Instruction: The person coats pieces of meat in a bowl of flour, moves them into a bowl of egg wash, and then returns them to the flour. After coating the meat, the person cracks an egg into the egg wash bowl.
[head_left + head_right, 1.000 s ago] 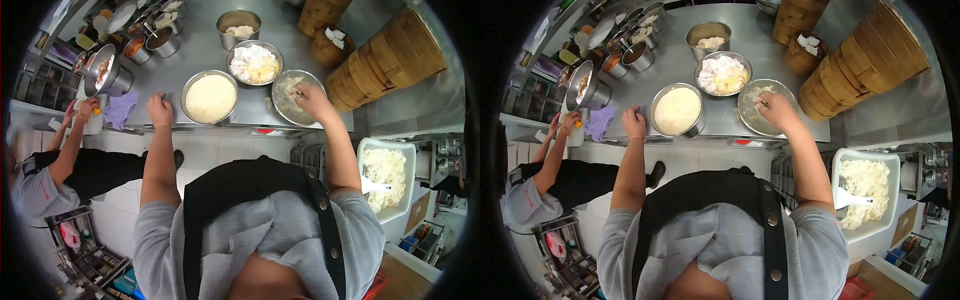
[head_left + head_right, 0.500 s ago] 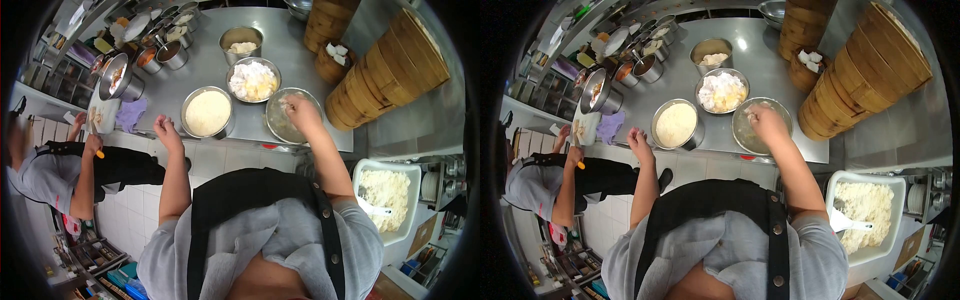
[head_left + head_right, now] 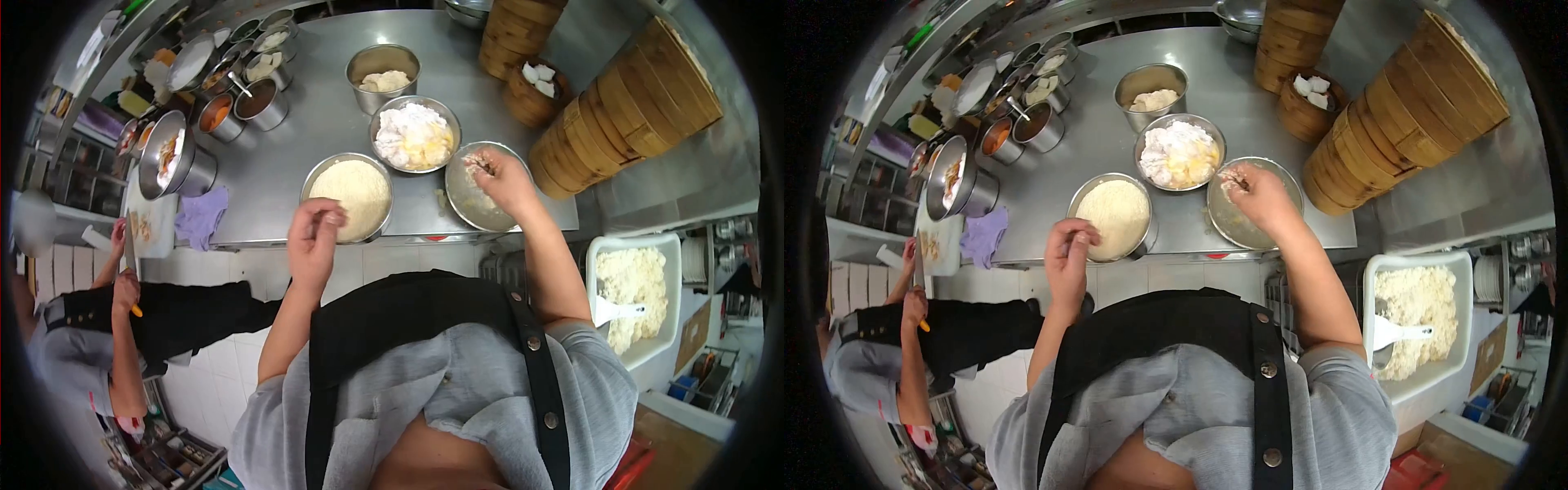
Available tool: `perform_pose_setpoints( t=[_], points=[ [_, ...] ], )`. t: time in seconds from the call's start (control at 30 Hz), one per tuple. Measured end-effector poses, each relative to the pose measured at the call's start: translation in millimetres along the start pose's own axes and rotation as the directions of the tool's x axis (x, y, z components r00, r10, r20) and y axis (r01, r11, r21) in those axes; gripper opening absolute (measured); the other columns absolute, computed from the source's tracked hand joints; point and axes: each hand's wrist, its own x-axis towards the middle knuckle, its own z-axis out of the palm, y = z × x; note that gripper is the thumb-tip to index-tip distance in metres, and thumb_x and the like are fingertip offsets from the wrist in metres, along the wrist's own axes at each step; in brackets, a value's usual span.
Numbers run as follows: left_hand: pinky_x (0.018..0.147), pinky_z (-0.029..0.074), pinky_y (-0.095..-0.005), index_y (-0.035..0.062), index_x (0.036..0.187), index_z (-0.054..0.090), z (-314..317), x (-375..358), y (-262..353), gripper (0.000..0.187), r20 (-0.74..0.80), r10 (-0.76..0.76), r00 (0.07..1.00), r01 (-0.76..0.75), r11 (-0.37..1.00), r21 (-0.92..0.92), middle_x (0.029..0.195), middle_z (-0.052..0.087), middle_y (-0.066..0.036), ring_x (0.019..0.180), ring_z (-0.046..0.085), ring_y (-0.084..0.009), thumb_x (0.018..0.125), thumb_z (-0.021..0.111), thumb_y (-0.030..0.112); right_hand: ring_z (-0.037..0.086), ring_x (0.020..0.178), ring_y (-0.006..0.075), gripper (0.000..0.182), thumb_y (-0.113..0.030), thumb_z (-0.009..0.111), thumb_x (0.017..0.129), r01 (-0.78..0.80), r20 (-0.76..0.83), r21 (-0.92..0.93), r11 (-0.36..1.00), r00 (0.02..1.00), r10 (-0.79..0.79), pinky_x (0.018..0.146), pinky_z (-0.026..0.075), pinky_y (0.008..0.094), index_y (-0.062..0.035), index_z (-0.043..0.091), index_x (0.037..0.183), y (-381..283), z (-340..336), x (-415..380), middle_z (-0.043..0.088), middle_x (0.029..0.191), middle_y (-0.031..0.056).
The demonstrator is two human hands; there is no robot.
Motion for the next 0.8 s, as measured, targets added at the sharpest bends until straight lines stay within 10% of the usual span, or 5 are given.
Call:
perform_pose_setpoints(
  t=[0.1, 0.3, 0.5, 0.6, 0.8],
  points=[
    [0.079, 0.047, -0.0267, -0.0003, 0.104, 0.057, 1.5, 8.5, 1.3, 0.014, 0.31, -0.253, 0.916, 0.343, 0.896, -0.282, 0.092, 0.06, -0.007, 0.082, 0.057, -0.0129, 0.097, 0.048, 0.007, 0.057, 0.065, 0.0124, 0.017, -0.009, 0.056, 0.087, -0.16, -0.054, 0.184, 0.97, 0.984, 0.172, 0.06, 0.047, 0.0282, 0.0001, 0.061, 0.1, 12.0, -8.4, -16.4, 0.062, 0.079, 0.0055],
    [0.08, 0.048, -0.0248, 0.0015, 0.108, 0.058, 6.6, 31.9, -5.3, 0.015, 0.239, -0.191, 0.952, 0.222, 0.969, -0.112, 0.098, 0.06, -0.003, 0.087, 0.058, -0.0096, 0.096, 0.053, 0.01, 0.055, 0.057, 0.0118, 0.015, -0.013, 0.057, 0.086, -0.348, -0.161, 0.363, 0.864, 0.89, 0.426, 0.052, 0.043, 0.0271, 0.0005, 0.061, 0.092, 44.0, -24.8, -69.9, 0.059, 0.068, 0.0045],
    [0.079, 0.047, -0.0257, 0.0029, 0.107, 0.06, 28.7, 47.3, 2.1, 0.018, 0.32, -0.006, 0.948, -0.049, 0.985, 0.164, 0.102, 0.057, -0.004, 0.089, 0.056, -0.012, 0.089, 0.059, 0.002, 0.062, 0.059, 0.0209, 0.029, -0.026, 0.062, 0.084, -0.51, -0.336, -0.161, 0.845, 0.833, 0.439, 0.055, 0.047, 0.0346, 0.0032, 0.061, 0.083, 87.5, -23.4, -83.0, 0.063, 0.068, 0.0133],
    [0.077, 0.047, -0.0268, 0.0026, 0.102, 0.062, 54.1, 41.9, 8.6, 0.017, 0.403, 0.072, 0.912, -0.202, 0.935, 0.292, 0.096, 0.058, -0.007, 0.086, 0.057, -0.0163, 0.085, 0.06, 0.001, 0.062, 0.059, 0.026, 0.034, -0.029, 0.061, 0.085, -0.537, -0.131, 0.259, 0.803, 0.804, 0.58, 0.057, 0.048, 0.0386, 0.0049, 0.061, 0.086, 112.1, -19.1, -78.4, 0.063, 0.068, 0.0177],
    [0.069, 0.05, -0.0332, 0.0027, 0.096, 0.064, 94.2, 75.8, 59.8, 0.013, 0.438, 0.301, 0.847, -0.48, 0.788, 0.387, 0.09, 0.061, -0.012, 0.078, 0.061, -0.0267, 0.084, 0.061, 0.003, 0.065, 0.071, 0.0266, 0.035, -0.03, 0.059, 0.085, -0.463, -0.302, -0.259, 0.848, 0.872, 0.385, 0.065, 0.049, 0.0382, 0.0047, 0.062, 0.089, 104.5, -36.6, -73.6, 0.063, 0.074, 0.0207]
  ],
)
